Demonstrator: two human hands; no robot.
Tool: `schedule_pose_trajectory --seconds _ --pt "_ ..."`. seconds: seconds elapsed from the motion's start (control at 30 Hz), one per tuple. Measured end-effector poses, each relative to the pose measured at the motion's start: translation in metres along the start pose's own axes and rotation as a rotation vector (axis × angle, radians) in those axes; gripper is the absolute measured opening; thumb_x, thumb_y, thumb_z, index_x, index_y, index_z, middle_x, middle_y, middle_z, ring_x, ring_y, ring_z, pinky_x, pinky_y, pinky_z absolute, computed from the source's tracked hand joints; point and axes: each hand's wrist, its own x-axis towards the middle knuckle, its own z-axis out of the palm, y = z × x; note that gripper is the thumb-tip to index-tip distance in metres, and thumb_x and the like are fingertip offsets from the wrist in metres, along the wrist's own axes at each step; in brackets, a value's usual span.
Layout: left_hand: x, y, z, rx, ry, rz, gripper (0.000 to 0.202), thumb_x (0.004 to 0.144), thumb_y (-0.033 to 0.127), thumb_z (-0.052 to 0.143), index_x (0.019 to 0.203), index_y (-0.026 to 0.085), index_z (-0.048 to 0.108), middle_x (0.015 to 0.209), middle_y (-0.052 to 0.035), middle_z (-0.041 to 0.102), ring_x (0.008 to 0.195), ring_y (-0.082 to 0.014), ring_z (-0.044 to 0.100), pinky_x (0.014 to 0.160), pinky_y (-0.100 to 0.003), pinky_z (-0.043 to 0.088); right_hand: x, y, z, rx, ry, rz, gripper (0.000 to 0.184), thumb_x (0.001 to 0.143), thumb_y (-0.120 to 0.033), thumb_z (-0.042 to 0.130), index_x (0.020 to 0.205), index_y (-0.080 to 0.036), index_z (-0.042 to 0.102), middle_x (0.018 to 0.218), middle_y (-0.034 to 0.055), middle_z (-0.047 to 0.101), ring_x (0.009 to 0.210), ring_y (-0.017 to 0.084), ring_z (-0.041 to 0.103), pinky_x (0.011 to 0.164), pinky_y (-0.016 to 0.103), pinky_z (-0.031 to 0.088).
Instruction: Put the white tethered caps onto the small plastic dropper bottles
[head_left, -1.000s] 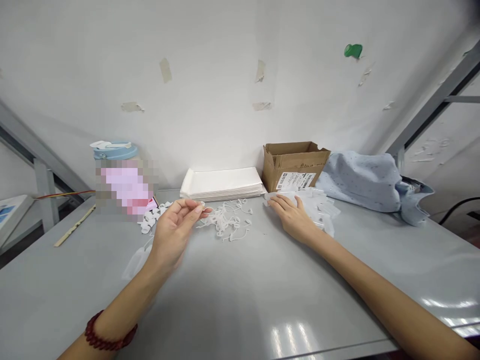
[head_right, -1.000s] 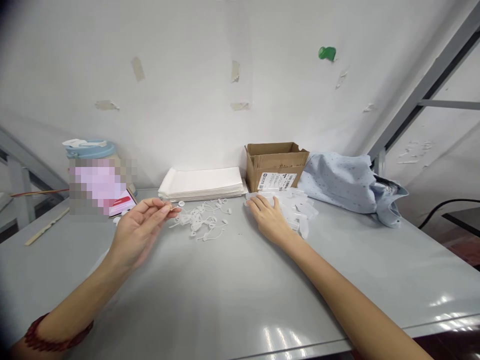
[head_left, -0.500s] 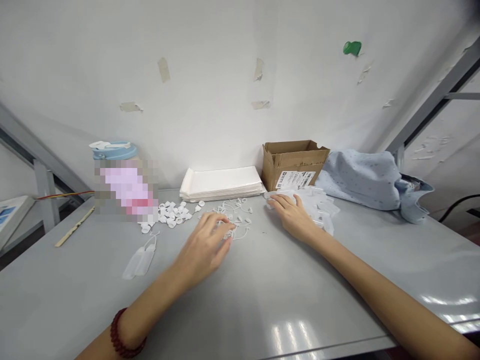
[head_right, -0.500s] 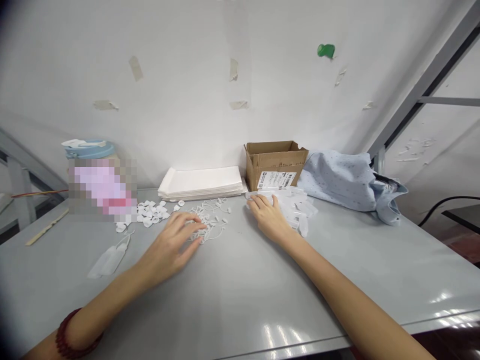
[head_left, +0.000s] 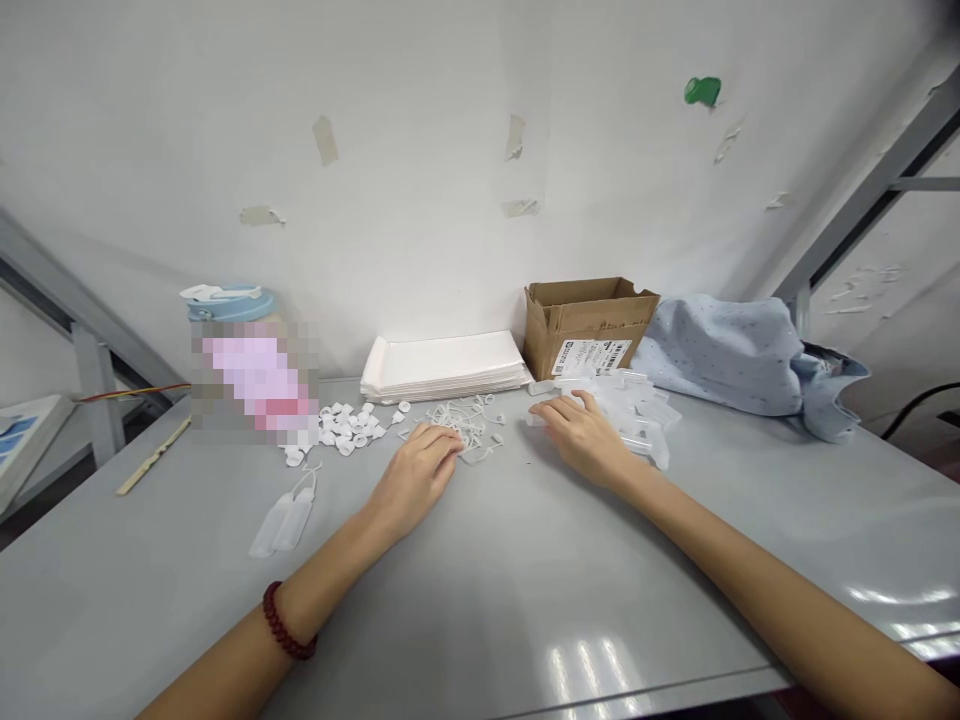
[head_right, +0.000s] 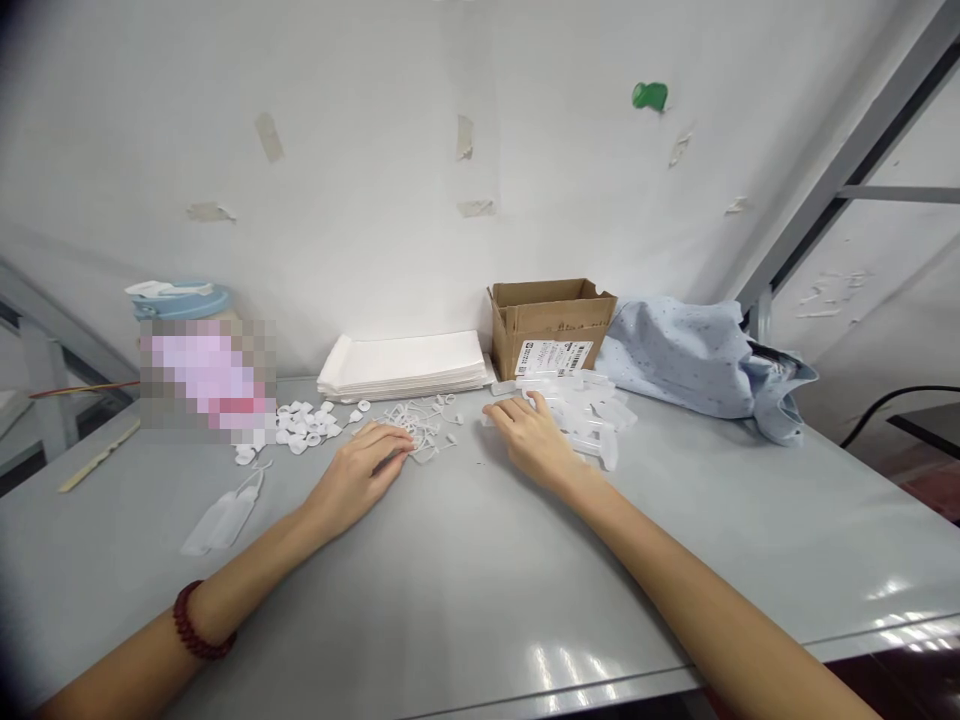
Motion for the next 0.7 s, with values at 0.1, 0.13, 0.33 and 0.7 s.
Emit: schedule_pose_trajectory --seconds 0.1,0.13,0.33,0.7 --pt "-0.002 0.000 -0.001 -0.002 0.063 -0.049 0.018 0.089 0.012 0.045 0.091 0.018 0.062 0.093 -0.0060 0.066 0.091 -0.0206 0.059 0.082 -0.038 0.050 -0.001 -0.003 -0.001 0.048 0.058 -0.005 0.028 0.088 -0.004 0.039 0.107 -0.015 0.056 0.099 0.0124 0.068 0.092 0.024 0.061 0.091 0.043 0.035" --pt "-0.002 0.001 -0.001 0.003 0.083 -0.065 0.018 0.089 0.013 0.045 0.091 0.018 0.062 0.094 -0.0066 0.065 0.092 -0.0212 0.059 0.083 -0.039 0.049 -0.001 -0.004 -0.002 0.064 0.075 -0.006 0.027 0.089 -0.005 0.040 0.108 -0.016 0.055 0.099 0.0122 0.068 0.092 0.024 0.061 0.090 0.042 0.037" --pt "-0.004 0.012 -0.006 0.052 0.102 -0.054 0.022 0.088 0.013 0.045 0.102 0.018 0.062 0.104 -0.0099 0.058 0.101 -0.0245 0.052 0.086 -0.042 0.048 -0.004 -0.015 -0.013 0.192 0.153 0.021 0.025 0.091 -0.011 0.043 0.112 -0.019 0.053 0.099 0.0100 0.067 0.092 0.023 0.061 0.085 0.039 0.042" --pt "-0.007 0.015 -0.001 0.184 -0.022 -0.020 0.020 0.083 0.009 0.049 0.097 0.016 0.062 0.098 -0.0106 0.057 0.097 -0.0272 0.048 0.081 -0.043 0.047 -0.005 -0.036 -0.032 0.418 0.336 0.014 0.022 0.091 -0.012 0.047 0.110 -0.021 0.055 0.097 0.0096 0.056 0.088 0.021 0.057 0.073 0.035 0.051"
